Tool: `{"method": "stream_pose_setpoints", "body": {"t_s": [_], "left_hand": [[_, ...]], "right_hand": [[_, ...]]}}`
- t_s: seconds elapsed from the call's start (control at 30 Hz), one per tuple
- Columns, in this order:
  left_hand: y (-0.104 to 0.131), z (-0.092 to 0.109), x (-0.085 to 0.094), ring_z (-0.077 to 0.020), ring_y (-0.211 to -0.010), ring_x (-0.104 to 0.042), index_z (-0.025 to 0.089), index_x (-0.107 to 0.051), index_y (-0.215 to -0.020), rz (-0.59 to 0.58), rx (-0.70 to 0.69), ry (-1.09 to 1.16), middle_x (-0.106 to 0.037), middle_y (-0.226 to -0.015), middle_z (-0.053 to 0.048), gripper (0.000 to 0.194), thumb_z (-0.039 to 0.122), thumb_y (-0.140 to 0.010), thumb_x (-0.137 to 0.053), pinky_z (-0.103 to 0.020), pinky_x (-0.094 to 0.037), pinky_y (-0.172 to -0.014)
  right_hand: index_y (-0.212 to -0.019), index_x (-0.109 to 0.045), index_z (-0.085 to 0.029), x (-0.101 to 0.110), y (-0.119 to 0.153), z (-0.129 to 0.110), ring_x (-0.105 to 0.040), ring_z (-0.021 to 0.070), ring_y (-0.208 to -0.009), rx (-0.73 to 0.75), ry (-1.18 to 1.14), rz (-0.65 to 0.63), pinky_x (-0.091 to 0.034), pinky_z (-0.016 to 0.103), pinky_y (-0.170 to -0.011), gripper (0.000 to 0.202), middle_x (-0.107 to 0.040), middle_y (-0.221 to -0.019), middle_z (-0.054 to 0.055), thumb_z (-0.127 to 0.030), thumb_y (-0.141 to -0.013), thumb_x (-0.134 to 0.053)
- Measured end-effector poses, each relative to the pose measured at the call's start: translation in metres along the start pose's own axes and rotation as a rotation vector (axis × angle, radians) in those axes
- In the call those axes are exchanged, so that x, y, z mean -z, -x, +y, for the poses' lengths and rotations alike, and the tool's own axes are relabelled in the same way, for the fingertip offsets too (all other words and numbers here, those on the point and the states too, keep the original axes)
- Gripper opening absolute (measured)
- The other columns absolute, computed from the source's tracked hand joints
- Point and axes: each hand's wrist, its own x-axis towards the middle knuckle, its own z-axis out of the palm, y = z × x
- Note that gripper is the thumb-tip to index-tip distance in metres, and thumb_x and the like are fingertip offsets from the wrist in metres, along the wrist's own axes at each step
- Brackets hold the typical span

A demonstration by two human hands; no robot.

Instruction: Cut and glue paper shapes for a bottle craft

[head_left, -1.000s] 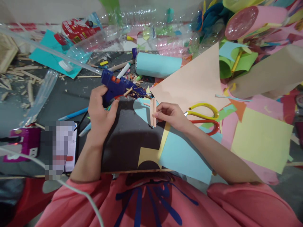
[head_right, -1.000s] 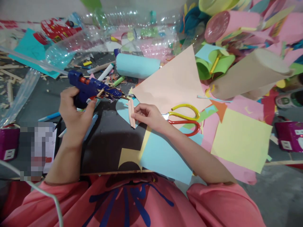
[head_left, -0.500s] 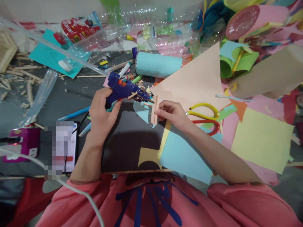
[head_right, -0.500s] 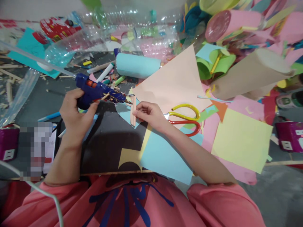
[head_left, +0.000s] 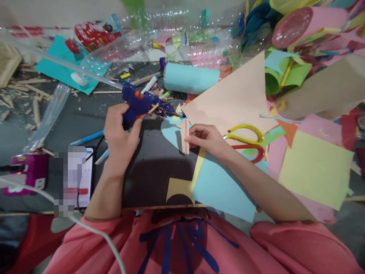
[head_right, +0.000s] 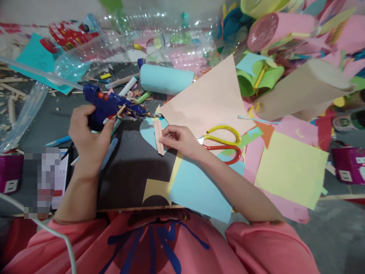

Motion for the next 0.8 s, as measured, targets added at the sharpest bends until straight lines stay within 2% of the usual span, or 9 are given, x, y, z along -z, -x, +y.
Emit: {"method": "stream_pose_setpoints", "body": {"t_s": [0.17,0.27,0.4,0.5,0.57,0.63,0.7,0.73,0.8], "left_hand": [[-0.011,-0.013,0.01,-0.0278,-0.123,-0.054,0.03,-0.053,-0.113,0.142,0.108,-0.133,-0.061,-0.121,-0.003,0.046,0.037,-0.074,-0.078,-0.047,-0.039,-0.109],[-0.02,-0.03,0.024,-0.0317,-0.122,-0.055,0.022,-0.052,-0.115,0.268,0.164,-0.276,-0.06,-0.122,-0.007,0.058,0.026,-0.064,-0.081,-0.054,-0.036,-0.11],[-0.025,-0.051,0.04,-0.0303,-0.123,-0.056,0.02,-0.052,-0.112,0.183,0.316,-0.339,-0.06,-0.118,-0.006,0.039,0.027,-0.078,-0.07,-0.057,-0.037,-0.104],[-0.025,-0.056,0.045,-0.0355,-0.131,-0.048,0.016,-0.05,-0.114,0.072,0.395,-0.395,-0.057,-0.125,-0.011,0.037,0.027,-0.082,-0.066,-0.064,-0.031,-0.101],[-0.024,-0.051,0.042,-0.0372,-0.136,-0.041,0.017,-0.049,-0.114,0.039,0.354,-0.411,-0.054,-0.129,-0.012,0.033,0.027,-0.085,-0.063,-0.066,-0.027,-0.102],[-0.021,-0.038,0.033,-0.0337,-0.133,-0.044,0.021,-0.05,-0.115,0.101,0.195,-0.354,-0.054,-0.129,-0.009,0.032,0.03,-0.087,-0.062,-0.062,-0.028,-0.105],[-0.015,-0.018,0.016,-0.0277,-0.117,-0.055,0.022,-0.056,-0.109,0.168,0.045,-0.168,-0.059,-0.115,-0.006,0.031,0.041,-0.085,-0.063,-0.052,-0.041,-0.099],[-0.01,-0.006,0.005,-0.0233,-0.101,-0.06,0.021,-0.059,-0.103,0.154,0.045,-0.031,-0.062,-0.103,-0.005,0.028,0.044,-0.087,-0.058,-0.045,-0.047,-0.09],[0.004,0.019,-0.016,-0.0182,-0.086,-0.064,0.021,-0.062,-0.094,-0.155,0.151,0.23,-0.066,-0.092,-0.003,0.025,0.045,-0.089,-0.054,-0.035,-0.051,-0.079]], "right_hand": [[-0.065,-0.06,-0.018,0.0,0.0,0.001,-0.054,0.0078,-0.052,-0.001,0.017,0.001,-0.045,0.024,-0.054,0.031,-0.059,-0.058,-0.005,-0.037,-0.063,-0.084],[-0.065,-0.059,-0.018,0.0,-0.001,0.002,-0.053,0.0074,-0.052,0.011,0.017,0.012,-0.043,0.023,-0.053,0.035,-0.059,-0.058,-0.004,-0.042,-0.063,-0.084],[-0.065,-0.058,-0.019,0.001,-0.001,0.004,-0.052,0.0075,-0.05,0.042,0.016,0.017,-0.043,0.024,-0.052,0.04,-0.059,-0.056,-0.004,-0.051,-0.063,-0.081],[-0.065,-0.058,-0.019,0.001,-0.002,0.005,-0.051,0.007,-0.049,0.053,0.015,0.026,-0.042,0.023,-0.051,0.043,-0.059,-0.056,-0.004,-0.054,-0.062,-0.081],[-0.065,-0.057,-0.019,0.001,-0.002,0.005,-0.05,0.0068,-0.049,0.056,0.013,0.032,-0.041,0.022,-0.048,0.044,-0.058,-0.055,-0.005,-0.055,-0.062,-0.081],[-0.066,-0.056,-0.019,0.001,-0.002,0.005,-0.05,0.0069,-0.047,0.058,0.008,0.039,-0.039,0.022,-0.046,0.045,-0.058,-0.054,-0.005,-0.057,-0.062,-0.08],[-0.066,-0.056,-0.019,0.0,-0.002,0.005,-0.051,0.007,-0.047,0.059,0.002,0.05,-0.039,0.021,-0.045,0.046,-0.059,-0.054,-0.005,-0.058,-0.063,-0.08],[-0.066,-0.056,-0.019,-0.001,-0.001,0.005,-0.052,0.007,-0.047,0.061,-0.001,0.055,-0.039,0.021,-0.044,0.046,-0.06,-0.054,-0.005,-0.059,-0.063,-0.079],[-0.066,-0.056,-0.019,-0.002,-0.001,0.005,-0.054,0.0071,-0.047,0.072,-0.006,0.059,-0.041,0.021,-0.045,0.046,-0.061,-0.054,-0.005,-0.058,-0.063,-0.08]]}}
